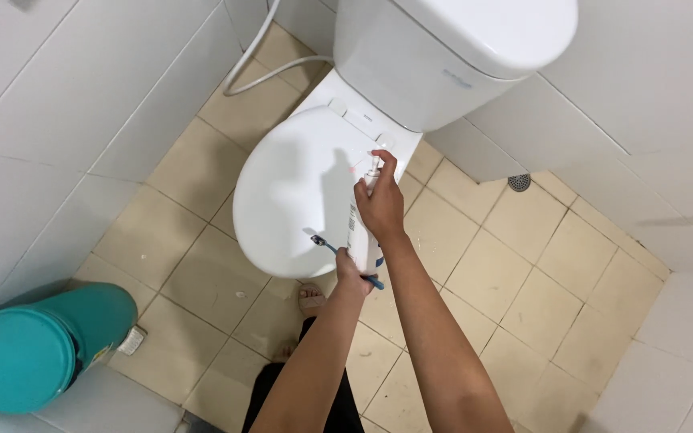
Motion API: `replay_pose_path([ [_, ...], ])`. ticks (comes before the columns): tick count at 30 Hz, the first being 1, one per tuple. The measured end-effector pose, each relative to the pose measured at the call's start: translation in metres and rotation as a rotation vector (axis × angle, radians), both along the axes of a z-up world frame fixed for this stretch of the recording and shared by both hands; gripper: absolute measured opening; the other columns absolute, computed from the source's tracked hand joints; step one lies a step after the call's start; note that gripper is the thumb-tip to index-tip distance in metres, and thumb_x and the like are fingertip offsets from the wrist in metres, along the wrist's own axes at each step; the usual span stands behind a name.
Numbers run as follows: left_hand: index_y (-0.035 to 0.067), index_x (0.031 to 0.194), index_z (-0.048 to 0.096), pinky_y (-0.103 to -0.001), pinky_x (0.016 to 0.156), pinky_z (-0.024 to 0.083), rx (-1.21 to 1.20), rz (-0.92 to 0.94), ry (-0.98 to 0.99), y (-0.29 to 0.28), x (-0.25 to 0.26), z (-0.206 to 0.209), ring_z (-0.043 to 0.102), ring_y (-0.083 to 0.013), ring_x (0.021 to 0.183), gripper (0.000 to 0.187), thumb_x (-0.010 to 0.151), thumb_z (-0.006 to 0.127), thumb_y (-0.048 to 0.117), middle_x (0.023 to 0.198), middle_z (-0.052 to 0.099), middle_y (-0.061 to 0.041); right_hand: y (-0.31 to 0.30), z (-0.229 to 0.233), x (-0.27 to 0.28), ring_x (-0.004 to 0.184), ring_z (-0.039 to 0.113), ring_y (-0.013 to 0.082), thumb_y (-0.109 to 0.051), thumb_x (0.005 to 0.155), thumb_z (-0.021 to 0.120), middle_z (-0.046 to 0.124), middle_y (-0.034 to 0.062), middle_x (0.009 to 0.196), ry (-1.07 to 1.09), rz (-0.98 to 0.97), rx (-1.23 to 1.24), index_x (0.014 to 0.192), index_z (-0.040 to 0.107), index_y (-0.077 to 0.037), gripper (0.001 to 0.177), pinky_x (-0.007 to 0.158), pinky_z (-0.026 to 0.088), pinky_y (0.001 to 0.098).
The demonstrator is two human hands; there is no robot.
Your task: The person is cleaning the toilet using a bidet sprayer, a brush, and cleaning soap.
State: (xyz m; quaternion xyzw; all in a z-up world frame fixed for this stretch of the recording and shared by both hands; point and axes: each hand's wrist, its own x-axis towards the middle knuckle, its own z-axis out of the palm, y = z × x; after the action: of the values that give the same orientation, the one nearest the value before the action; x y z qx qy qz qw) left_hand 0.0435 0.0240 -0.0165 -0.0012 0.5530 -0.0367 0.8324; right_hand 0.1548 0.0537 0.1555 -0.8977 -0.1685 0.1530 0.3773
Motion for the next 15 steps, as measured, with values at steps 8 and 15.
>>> replay_pose_path([
  [8,0.013,0.14,0.051,-0.05,0.09,0.062,-0.017,0.215,-0.002,0.029,-0.018,0.026,0.067,-0.0303,0.116,0.06,0.101,0.021,0.047,0.13,0.063,-0.017,0.048,-0.024,-0.018,0.068,0.073,0.0297,-0.013,0.093,0.062,0.071,0.0151,0.089,0.057,0.129,-0.052,0.142,0.034,-0.019,0.057,0.063,0.057,0.0412],
  [15,0.013,0.144,0.049,-0.055,0.099,0.056,-0.045,0.212,-0.035,0.039,-0.033,0.055,0.062,-0.0336,0.124,0.067,0.098,0.016,0.048,0.134,0.061,-0.018,0.057,-0.018,-0.038,0.076,0.072,0.0342,-0.011,0.09,0.064,0.068,0.0231,0.112,-0.111,0.196,-0.013,0.14,0.035,-0.016,0.058,0.064,0.057,0.045],
])
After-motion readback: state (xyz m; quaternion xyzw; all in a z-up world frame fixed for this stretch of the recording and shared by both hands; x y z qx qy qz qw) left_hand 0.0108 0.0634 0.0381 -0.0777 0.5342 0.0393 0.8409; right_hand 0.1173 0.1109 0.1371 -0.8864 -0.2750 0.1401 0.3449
